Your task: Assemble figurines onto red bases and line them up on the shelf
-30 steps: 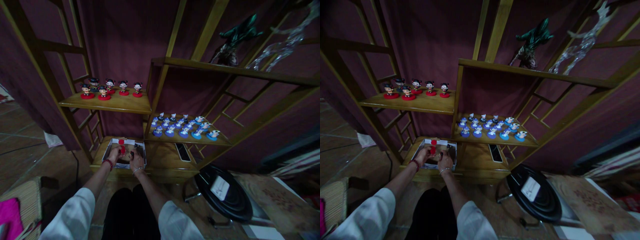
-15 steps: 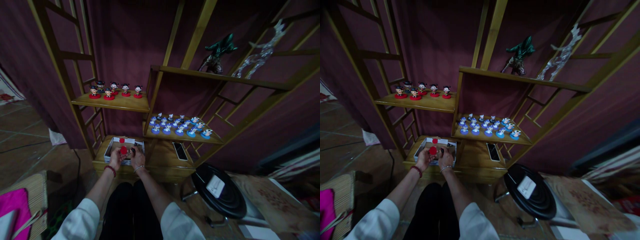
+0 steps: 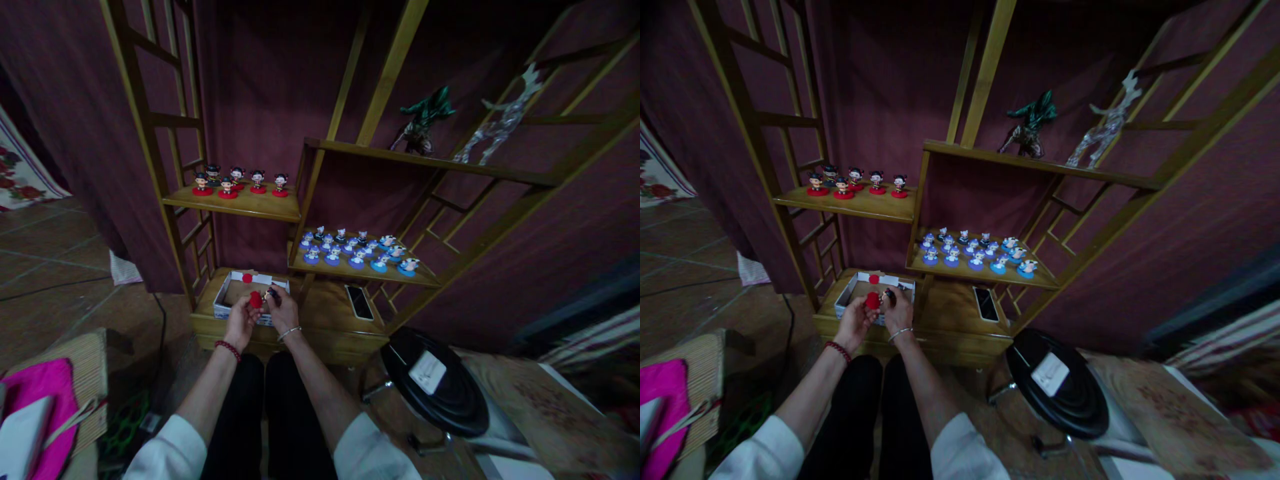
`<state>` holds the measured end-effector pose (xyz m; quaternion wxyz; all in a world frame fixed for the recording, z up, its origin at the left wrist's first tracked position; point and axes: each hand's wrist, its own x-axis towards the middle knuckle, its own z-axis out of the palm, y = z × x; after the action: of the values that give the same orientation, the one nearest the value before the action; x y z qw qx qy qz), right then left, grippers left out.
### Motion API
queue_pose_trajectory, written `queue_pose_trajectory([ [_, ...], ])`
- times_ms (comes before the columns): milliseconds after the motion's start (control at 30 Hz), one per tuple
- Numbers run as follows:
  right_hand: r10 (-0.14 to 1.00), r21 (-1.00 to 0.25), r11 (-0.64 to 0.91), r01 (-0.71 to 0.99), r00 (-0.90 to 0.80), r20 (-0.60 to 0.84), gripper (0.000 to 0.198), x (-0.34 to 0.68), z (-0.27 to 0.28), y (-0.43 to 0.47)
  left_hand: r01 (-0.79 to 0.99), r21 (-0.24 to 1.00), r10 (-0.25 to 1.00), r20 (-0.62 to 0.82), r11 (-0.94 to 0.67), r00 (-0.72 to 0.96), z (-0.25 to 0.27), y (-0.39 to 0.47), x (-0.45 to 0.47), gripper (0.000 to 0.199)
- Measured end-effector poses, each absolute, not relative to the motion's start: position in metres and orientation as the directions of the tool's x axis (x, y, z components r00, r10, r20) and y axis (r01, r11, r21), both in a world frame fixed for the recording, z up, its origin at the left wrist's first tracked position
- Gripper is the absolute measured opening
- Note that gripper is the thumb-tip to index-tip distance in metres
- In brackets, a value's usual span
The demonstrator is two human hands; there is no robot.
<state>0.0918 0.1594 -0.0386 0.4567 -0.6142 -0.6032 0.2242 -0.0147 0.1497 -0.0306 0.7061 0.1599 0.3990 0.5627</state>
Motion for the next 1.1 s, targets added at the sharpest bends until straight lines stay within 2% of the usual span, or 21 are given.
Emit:
queue_pose_trajectory([
  [233, 0.938, -0.859, 0.224, 0.461, 0.138, 0.318, 0.026, 0.1, -0.024, 0.152, -0.776, 0.573, 0.942, -0.327, 0.265, 0.08, -0.017, 0.14, -0.011, 0.017],
  [533, 0.947, -0.899, 0.233, 0.37, 0.124, 0.297, 0.026, 0.105, -0.012, 0.146, -0.796, 0.56, 0.963, -0.248, 0.231, 0.104, -0.007, 0.13, -0.009, 0.017],
  [867, 0.96, -0.93, 0.227, 0.288, 0.097, 0.264, 0.023, 0.108, -0.001, 0.139, -0.804, 0.549, 0.959, -0.268, 0.231, 0.093, -0.001, 0.119, -0.005, 0.01],
  [1100, 0.962, -0.949, 0.243, 0.201, 0.08, 0.263, 0.022, 0.108, 0.002, 0.138, -0.825, 0.524, 0.965, -0.245, 0.213, 0.094, 0.007, 0.111, -0.003, 0.014],
])
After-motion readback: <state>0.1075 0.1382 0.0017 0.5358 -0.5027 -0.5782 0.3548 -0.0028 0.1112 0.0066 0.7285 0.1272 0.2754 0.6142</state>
